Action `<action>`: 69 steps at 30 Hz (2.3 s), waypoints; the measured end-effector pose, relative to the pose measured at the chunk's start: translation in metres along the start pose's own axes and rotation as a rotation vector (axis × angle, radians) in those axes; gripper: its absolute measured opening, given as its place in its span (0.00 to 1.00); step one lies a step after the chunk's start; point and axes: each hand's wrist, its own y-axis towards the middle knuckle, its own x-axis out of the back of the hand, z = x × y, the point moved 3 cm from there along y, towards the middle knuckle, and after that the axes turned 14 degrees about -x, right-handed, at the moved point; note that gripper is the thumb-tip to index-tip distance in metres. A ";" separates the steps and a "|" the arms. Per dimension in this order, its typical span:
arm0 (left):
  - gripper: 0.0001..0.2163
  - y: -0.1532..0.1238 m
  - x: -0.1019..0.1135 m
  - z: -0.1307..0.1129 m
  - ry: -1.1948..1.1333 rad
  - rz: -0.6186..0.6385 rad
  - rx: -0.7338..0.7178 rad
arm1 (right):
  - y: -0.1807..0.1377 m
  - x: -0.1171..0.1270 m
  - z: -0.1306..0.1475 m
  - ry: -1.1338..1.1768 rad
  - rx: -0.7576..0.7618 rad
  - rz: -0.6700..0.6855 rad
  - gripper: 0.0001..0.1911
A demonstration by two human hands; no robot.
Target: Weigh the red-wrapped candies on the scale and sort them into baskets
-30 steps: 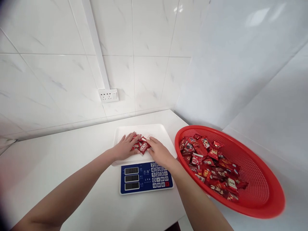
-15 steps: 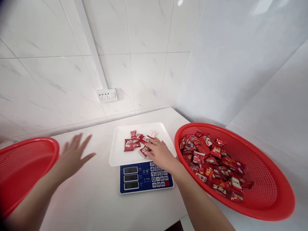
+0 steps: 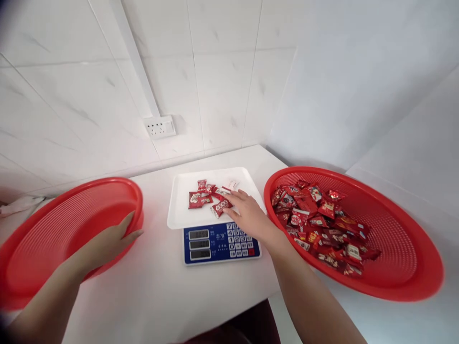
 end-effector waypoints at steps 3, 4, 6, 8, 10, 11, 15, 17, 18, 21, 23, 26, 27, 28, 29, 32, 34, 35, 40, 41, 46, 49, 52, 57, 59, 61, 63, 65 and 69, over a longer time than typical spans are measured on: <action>0.32 0.013 -0.004 -0.032 -0.005 0.320 0.087 | -0.008 0.001 -0.005 -0.015 -0.025 -0.005 0.26; 0.32 0.017 -0.003 -0.043 0.007 0.362 0.056 | -0.010 0.001 -0.008 -0.020 -0.041 -0.010 0.26; 0.32 0.021 0.000 -0.059 0.010 0.432 0.017 | -0.017 0.001 -0.012 -0.019 -0.058 -0.023 0.26; 0.31 0.024 0.004 -0.069 0.006 0.469 -0.008 | -0.023 0.002 -0.016 -0.001 -0.069 -0.035 0.25; 0.30 0.027 0.011 -0.076 0.033 0.432 -0.012 | -0.029 0.003 -0.018 0.028 -0.091 -0.044 0.24; 0.29 0.031 0.015 -0.079 0.049 0.381 -0.013 | -0.032 0.004 -0.018 0.043 -0.099 -0.051 0.24; 0.25 0.058 0.022 -0.098 0.015 0.229 -0.113 | -0.037 0.007 -0.012 0.070 -0.070 -0.093 0.23; 0.26 0.077 0.014 -0.108 -0.016 0.273 -0.229 | -0.038 0.007 -0.009 0.066 -0.045 -0.096 0.22; 0.26 0.086 0.008 -0.111 -0.016 0.304 -0.278 | -0.038 0.006 -0.008 0.062 -0.036 -0.089 0.22; 0.31 0.113 -0.011 -0.113 0.022 0.364 -0.329 | -0.038 0.004 -0.007 0.046 -0.029 -0.072 0.23; 0.34 0.124 -0.018 -0.112 0.044 0.379 -0.333 | -0.041 0.006 -0.010 0.026 -0.043 -0.084 0.23; 0.33 0.124 -0.019 -0.113 0.066 0.380 -0.359 | -0.053 0.021 -0.018 -0.020 -0.060 -0.139 0.22; 0.33 0.119 -0.017 -0.113 0.072 0.366 -0.371 | -0.059 0.029 -0.023 -0.037 -0.067 -0.159 0.22; 0.32 0.113 -0.015 -0.112 0.080 0.343 -0.381 | -0.064 0.039 -0.028 -0.055 -0.083 -0.175 0.22; 0.32 0.105 -0.014 -0.109 0.093 0.294 -0.399 | -0.069 0.050 -0.036 -0.078 -0.113 -0.182 0.22; 0.32 0.083 -0.019 -0.093 0.075 0.162 -0.425 | -0.083 0.080 -0.070 -0.204 -0.301 -0.143 0.22; 0.32 0.074 -0.027 -0.083 0.073 0.102 -0.427 | -0.092 0.095 -0.094 -0.323 -0.461 -0.100 0.23; 0.31 0.072 -0.031 -0.081 0.074 0.095 -0.424 | -0.096 0.100 -0.103 -0.368 -0.516 -0.088 0.23; 0.28 0.082 -0.024 -0.107 0.095 0.192 -0.413 | -0.104 0.087 -0.108 -0.226 -0.503 -0.068 0.24; 0.28 0.089 -0.020 -0.115 0.115 0.231 -0.413 | -0.104 0.080 -0.103 -0.179 -0.476 -0.058 0.25; 0.30 0.123 -0.014 -0.132 0.177 0.405 -0.382 | -0.100 0.045 -0.087 -0.088 -0.415 -0.019 0.29; 0.26 0.136 -0.018 -0.128 0.144 0.424 -0.395 | -0.094 0.031 -0.090 -0.095 -0.423 0.001 0.30; 0.21 0.138 -0.023 -0.124 0.114 0.415 -0.426 | -0.091 0.025 -0.095 -0.115 -0.438 -0.010 0.31; 0.21 0.132 -0.026 -0.131 0.138 0.350 -0.462 | -0.092 0.024 -0.099 -0.113 -0.413 -0.037 0.30; 0.20 0.131 -0.029 -0.135 0.157 0.342 -0.490 | -0.092 0.023 -0.099 -0.117 -0.410 -0.035 0.30; 0.20 0.131 -0.033 -0.138 0.174 0.348 -0.507 | -0.093 0.023 -0.100 -0.120 -0.411 -0.036 0.30; 0.19 0.132 -0.034 -0.139 0.187 0.349 -0.505 | -0.093 0.022 -0.101 -0.125 -0.417 -0.037 0.30; 0.16 0.132 -0.029 -0.137 0.191 0.331 -0.479 | -0.094 0.021 -0.102 -0.130 -0.422 -0.038 0.30; 0.14 0.122 0.006 -0.113 0.185 0.207 -0.325 | -0.095 0.022 -0.103 -0.120 -0.392 -0.064 0.28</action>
